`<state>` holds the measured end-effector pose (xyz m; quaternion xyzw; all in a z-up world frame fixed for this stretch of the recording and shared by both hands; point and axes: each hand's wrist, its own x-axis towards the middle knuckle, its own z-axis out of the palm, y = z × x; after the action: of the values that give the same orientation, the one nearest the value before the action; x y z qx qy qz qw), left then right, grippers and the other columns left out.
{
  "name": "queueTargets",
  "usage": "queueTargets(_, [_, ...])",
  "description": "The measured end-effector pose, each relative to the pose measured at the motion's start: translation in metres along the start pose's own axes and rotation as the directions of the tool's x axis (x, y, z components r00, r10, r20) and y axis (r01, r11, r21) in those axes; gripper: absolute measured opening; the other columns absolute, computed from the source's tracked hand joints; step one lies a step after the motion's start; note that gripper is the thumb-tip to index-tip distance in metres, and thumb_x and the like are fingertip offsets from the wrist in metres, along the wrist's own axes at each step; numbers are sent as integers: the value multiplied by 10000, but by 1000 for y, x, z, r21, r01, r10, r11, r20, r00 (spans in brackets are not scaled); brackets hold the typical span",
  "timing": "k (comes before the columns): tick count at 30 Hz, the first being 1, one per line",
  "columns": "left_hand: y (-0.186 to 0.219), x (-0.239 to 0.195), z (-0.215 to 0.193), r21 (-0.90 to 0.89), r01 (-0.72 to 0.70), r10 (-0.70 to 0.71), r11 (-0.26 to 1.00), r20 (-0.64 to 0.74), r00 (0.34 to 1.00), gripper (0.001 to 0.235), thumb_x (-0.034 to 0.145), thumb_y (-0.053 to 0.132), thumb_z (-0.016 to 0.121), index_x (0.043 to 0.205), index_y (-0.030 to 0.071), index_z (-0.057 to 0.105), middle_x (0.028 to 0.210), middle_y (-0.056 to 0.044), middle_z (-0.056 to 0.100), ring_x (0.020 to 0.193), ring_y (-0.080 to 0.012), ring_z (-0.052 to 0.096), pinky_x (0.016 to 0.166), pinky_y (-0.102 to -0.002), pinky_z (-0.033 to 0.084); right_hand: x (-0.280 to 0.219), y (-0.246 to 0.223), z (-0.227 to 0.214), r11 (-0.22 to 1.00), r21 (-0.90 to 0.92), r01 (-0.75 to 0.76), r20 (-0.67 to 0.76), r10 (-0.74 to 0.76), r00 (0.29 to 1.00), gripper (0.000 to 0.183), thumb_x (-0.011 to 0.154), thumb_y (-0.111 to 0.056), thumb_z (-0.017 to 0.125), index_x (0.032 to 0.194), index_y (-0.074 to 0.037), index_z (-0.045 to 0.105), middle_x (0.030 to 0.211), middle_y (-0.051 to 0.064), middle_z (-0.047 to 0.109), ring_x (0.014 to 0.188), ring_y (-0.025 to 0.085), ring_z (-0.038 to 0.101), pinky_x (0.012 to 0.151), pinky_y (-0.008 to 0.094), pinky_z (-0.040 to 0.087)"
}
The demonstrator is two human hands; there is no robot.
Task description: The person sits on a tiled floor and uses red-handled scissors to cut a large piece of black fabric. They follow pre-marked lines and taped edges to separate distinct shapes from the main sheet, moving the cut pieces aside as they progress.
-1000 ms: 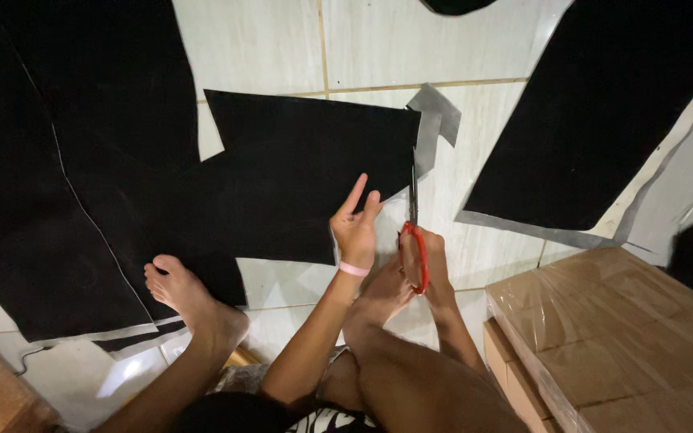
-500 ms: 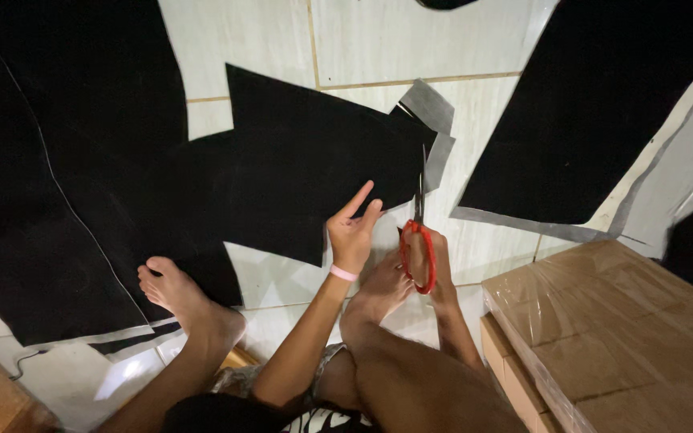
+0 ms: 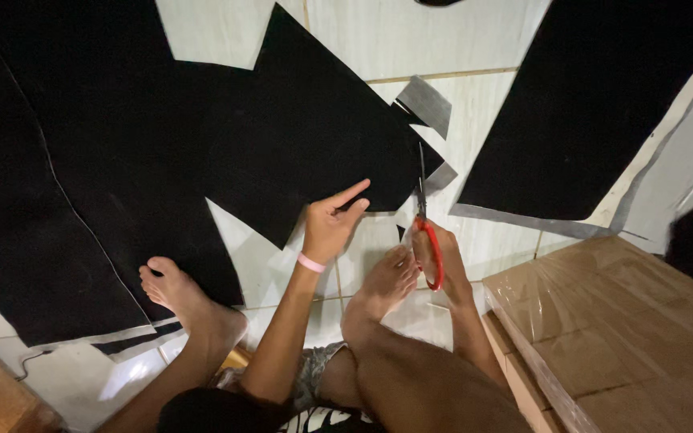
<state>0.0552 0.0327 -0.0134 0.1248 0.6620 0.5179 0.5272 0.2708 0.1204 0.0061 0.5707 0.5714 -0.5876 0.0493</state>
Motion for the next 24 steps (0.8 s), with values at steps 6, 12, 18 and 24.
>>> queueTargets(6, [5,-1,-8,69,-30,26,997,50,998,336,953,72,748,1288,93,742,800,123,617,622,45,402,513,-153,342,1,21,6,893,-337,299,54,-299,953,211,951,-125,509,783,-5,554,642,131,580,527,261,609,504,387,478])
queueTargets(12, [10,3,-25,115,2,-14,993,103,995,346,931,63,743,1273,113,740,800,132,645,595,46,391,499,-161,343,-4,20,2,861,-327,389,58,-392,918,182,947,-134,556,831,4,587,679,176,586,594,324,612,565,408,482])
queueTargets(18, [10,5,-44,168,-5,-28,986,197,980,328,925,68,752,1250,113,762,678,128,576,542,23,334,464,-196,282,6,-1,5,986,-160,41,70,-30,997,292,969,-224,507,803,-2,599,655,200,625,591,368,642,585,423,507])
queueTargets(24, [7,4,-51,167,12,-51,986,230,972,349,925,75,744,1270,126,747,654,125,549,537,30,333,459,-192,275,6,0,13,901,-279,332,51,-331,942,296,982,-200,510,801,18,596,700,237,611,650,429,620,602,465,477])
